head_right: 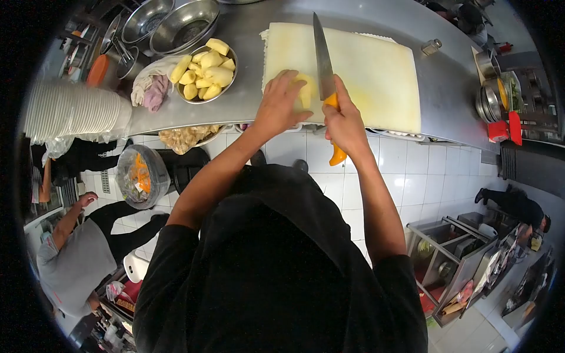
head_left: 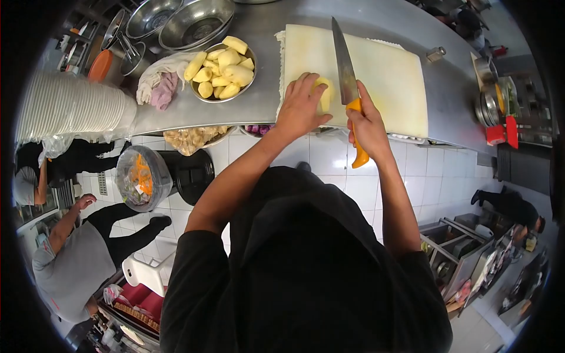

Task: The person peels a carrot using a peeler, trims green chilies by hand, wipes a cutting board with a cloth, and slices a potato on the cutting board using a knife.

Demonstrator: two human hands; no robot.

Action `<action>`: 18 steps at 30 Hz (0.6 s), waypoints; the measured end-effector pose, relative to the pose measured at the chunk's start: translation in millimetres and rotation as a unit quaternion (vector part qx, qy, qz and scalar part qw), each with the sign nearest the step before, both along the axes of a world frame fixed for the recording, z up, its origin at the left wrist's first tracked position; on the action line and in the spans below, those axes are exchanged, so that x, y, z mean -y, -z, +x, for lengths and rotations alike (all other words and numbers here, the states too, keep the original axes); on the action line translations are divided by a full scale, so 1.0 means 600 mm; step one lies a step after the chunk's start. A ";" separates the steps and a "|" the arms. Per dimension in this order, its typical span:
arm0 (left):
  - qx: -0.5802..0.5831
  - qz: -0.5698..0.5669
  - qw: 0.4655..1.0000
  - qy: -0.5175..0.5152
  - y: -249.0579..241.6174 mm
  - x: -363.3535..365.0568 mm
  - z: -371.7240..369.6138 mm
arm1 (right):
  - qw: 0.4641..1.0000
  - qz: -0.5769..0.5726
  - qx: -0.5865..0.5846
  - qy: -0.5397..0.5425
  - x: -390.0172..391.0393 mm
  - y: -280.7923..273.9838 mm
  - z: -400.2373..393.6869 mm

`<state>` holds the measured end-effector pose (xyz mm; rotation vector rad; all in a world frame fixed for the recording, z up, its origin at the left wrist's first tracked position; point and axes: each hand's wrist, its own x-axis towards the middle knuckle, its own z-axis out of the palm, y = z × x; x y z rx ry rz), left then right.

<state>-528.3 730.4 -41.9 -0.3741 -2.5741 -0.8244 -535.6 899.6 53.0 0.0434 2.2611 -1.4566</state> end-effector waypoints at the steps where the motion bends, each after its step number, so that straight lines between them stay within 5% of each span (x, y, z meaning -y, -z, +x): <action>1: 0.007 -0.012 1.000 0.004 0.001 0.004 -0.004 | 1.000 0.000 0.002 0.004 -0.003 0.003 0.000; 18: -0.017 -0.048 0.998 0.032 0.021 0.011 -0.017 | 1.000 0.025 0.011 -0.005 -0.030 0.029 0.019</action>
